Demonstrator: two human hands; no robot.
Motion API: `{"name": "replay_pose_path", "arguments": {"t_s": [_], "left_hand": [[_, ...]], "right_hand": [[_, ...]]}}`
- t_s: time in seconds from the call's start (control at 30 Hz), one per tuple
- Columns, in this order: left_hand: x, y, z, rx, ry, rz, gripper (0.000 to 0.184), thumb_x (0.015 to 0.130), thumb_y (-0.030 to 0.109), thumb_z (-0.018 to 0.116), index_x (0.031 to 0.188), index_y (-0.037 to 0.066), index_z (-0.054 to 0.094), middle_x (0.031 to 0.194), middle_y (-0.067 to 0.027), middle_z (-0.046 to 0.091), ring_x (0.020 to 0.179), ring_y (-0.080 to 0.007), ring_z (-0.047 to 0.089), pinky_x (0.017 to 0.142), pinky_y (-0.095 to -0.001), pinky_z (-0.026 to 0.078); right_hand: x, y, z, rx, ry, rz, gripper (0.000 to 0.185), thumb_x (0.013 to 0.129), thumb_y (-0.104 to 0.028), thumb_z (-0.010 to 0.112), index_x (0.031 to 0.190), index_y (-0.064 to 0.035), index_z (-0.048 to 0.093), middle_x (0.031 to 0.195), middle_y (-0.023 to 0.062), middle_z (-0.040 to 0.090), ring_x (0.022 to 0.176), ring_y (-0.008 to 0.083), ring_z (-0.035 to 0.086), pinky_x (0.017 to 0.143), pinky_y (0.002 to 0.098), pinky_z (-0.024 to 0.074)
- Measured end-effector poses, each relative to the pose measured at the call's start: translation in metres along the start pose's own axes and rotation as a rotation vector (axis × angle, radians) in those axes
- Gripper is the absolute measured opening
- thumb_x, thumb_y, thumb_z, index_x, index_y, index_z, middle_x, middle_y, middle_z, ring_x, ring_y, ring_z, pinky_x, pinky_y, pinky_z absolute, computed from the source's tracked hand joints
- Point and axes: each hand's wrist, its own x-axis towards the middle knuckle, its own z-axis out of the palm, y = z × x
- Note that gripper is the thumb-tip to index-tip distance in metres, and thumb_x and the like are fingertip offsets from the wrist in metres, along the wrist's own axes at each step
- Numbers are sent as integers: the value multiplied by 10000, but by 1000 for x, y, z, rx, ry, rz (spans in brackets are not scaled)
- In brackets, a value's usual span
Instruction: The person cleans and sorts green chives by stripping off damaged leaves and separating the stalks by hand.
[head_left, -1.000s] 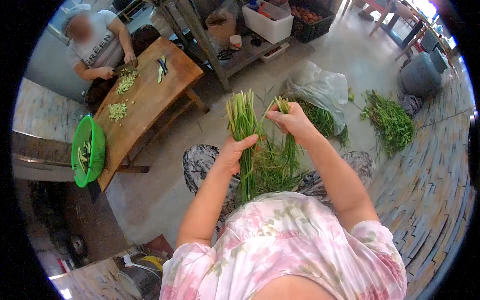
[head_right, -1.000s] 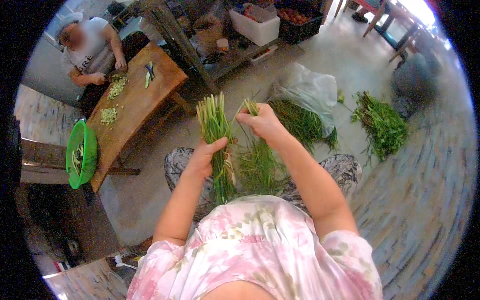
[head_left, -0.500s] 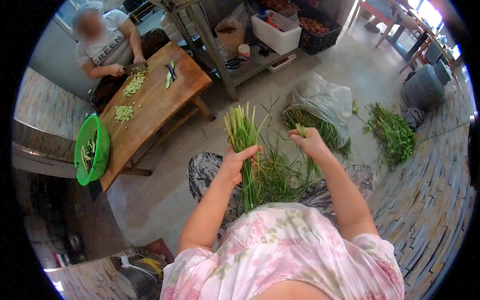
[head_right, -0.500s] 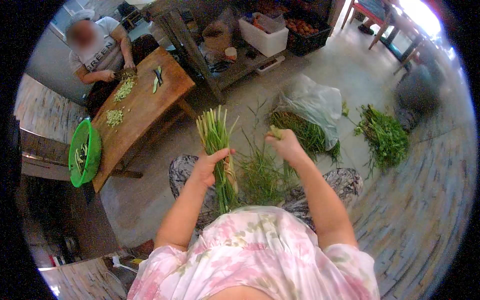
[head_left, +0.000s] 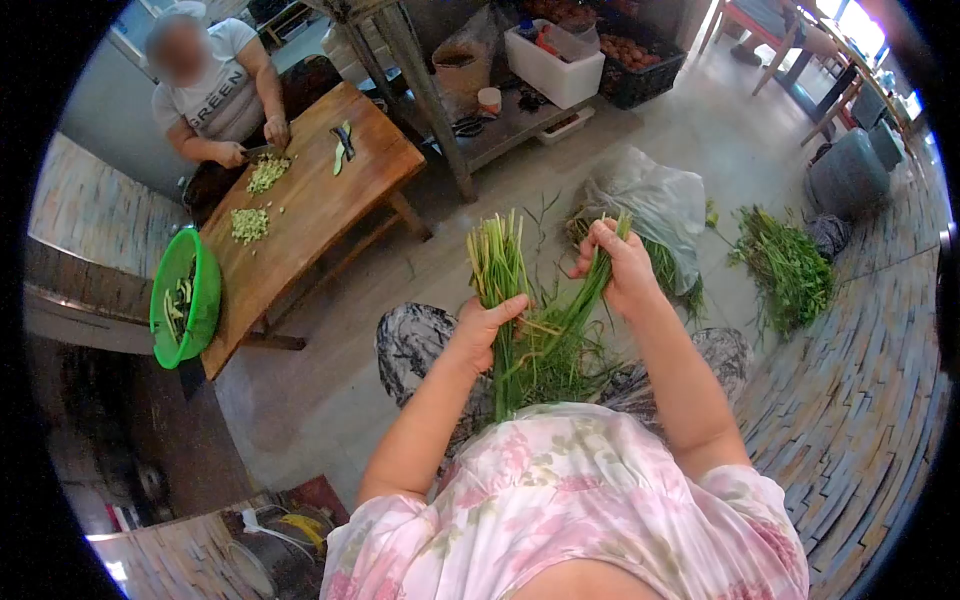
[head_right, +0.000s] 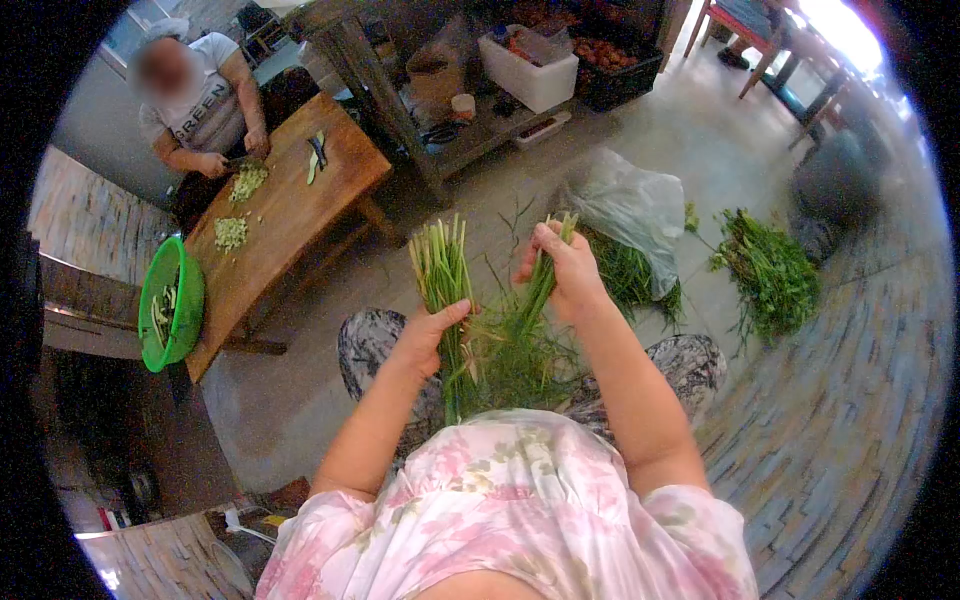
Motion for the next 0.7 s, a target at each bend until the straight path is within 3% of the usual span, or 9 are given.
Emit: {"name": "replay_pose_path", "arguments": {"t_s": [0.1, 0.23, 0.47, 0.6, 0.63, 0.7], "left_hand": [[-2, 5, 2, 76, -52, -35, 276, 754, 156, 684, 973, 67, 543, 843, -40, 612, 695, -147, 555, 584, -275, 446], [0, 1, 8, 204, -123, 14, 251, 752, 155, 684, 944, 59, 553, 787, -28, 595, 663, -134, 545, 561, -266, 432], [-1, -1, 6, 9, -5, 5, 190, 749, 161, 684, 862, 52, 579, 723, -38, 586, 583, -112, 518, 499, -247, 400], [-3, 1, -1, 19, 29, -2, 193, 753, 180, 681, 850, 44, 585, 723, -44, 595, 586, -111, 521, 491, -247, 405], [-3, 3, -5, -23, 51, -38, 198, 752, 183, 683, 852, 41, 588, 729, -43, 595, 591, -111, 523, 493, -248, 411], [-4, 10, -16, -111, 102, -107, 208, 751, 189, 686, 856, 35, 594, 739, -42, 596, 599, -110, 527, 495, -248, 422]], "right_hand": [[2, -7, 2, -238, -61, 107, 189, 827, -223, 618, 856, -62, 524, 586, -15, 445, 483, 105, 450, 440, 260, 380], [-4, -3, 27, -587, -108, 72, 166, 769, -192, 659, 821, -55, 580, 585, -21, 479, 447, 77, 419, 387, 248, 320], [1, 2, 21, -441, -65, 94, 135, 756, -127, 648, 811, -69, 539, 563, -26, 426, 429, 80, 358, 404, 255, 317], [11, -5, 1, -143, 79, -35, 178, 747, -133, 684, 828, -57, 546, 588, -11, 457, 449, 95, 425, 386, 248, 355], [9, -13, 2, -105, 125, -56, 172, 762, -129, 674, 825, -84, 520, 537, -44, 377, 424, 69, 327, 413, 242, 305], [11, -23, -10, -66, 163, -86, 160, 779, -154, 663, 787, -92, 516, 540, -42, 383, 437, 74, 330, 416, 240, 296]]}}
